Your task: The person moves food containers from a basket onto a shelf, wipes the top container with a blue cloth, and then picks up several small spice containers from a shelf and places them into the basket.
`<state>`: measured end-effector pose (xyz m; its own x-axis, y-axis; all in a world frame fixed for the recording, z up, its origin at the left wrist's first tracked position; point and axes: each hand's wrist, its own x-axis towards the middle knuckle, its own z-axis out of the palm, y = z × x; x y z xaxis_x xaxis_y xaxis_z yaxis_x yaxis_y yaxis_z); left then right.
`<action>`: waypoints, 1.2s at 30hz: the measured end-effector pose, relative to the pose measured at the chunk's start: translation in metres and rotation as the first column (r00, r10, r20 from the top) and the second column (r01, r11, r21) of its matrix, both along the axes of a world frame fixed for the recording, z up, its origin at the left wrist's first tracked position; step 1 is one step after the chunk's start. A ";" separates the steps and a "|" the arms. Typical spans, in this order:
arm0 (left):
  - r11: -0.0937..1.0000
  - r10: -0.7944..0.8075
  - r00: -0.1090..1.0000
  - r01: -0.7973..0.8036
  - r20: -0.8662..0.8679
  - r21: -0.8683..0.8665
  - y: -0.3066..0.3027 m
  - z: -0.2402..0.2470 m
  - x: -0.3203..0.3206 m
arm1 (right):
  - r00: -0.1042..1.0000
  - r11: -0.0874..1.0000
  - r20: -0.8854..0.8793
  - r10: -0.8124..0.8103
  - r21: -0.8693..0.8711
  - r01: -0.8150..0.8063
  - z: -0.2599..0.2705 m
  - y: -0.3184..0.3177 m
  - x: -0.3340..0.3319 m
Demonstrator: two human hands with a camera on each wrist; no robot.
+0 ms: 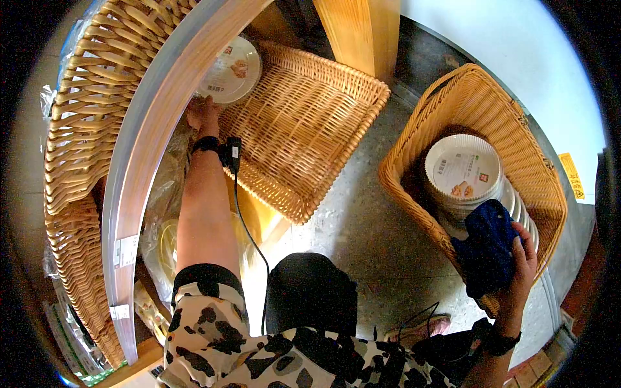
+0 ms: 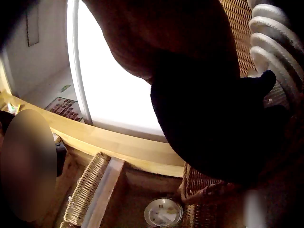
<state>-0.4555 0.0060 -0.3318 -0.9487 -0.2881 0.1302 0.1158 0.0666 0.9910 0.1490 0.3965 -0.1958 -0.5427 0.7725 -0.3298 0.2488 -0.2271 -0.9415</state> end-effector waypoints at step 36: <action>0.372 -0.854 0.375 0.925 0.361 -0.080 0.202 0.168 0.258 | 0.936 0.970 -0.267 -0.230 0.015 0.242 0.032 0.041 0.028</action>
